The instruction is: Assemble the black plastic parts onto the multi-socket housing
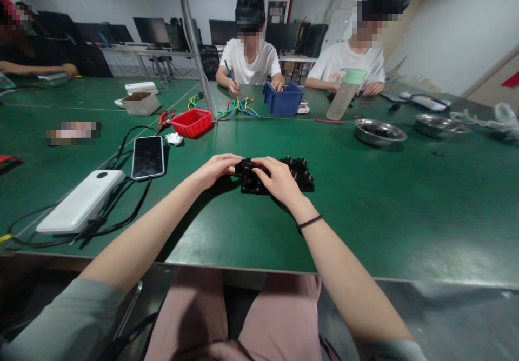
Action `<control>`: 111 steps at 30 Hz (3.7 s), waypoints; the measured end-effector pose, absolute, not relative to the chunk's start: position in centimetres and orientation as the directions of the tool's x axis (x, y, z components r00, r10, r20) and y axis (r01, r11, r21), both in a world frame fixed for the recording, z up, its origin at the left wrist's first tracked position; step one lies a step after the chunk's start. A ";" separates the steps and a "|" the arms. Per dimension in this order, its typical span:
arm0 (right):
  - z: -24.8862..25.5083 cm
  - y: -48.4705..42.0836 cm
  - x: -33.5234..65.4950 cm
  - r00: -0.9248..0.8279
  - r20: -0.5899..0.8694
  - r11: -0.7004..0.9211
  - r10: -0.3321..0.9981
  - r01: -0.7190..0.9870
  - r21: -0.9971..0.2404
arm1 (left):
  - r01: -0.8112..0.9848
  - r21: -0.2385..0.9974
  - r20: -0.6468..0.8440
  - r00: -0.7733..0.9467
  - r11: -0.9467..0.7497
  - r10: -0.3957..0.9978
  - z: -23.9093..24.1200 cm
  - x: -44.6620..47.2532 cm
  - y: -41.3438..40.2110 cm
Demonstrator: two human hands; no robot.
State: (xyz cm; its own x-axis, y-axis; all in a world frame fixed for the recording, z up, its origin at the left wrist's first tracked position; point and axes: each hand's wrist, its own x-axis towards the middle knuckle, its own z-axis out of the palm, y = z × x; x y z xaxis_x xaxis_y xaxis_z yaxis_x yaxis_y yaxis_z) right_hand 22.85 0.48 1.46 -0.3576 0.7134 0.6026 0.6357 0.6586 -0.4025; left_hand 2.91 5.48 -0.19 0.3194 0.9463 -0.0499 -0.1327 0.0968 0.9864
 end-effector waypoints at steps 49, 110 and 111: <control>1.3 0.8 23.3 -0.340 0.590 0.635 0.732 0.656 -0.409 | -0.160 0.980 -0.064 0.312 0.119 0.948 0.0 2.6 5.3; 1.8 0.5 23.1 -0.442 0.541 0.682 0.716 0.609 -0.405 | -0.243 0.956 -0.080 0.320 0.164 0.944 -0.5 2.6 5.9; 1.8 0.5 23.0 -0.442 0.542 0.683 0.715 0.607 -0.406 | -0.246 0.956 -0.077 0.325 0.163 0.942 -0.5 2.5 6.0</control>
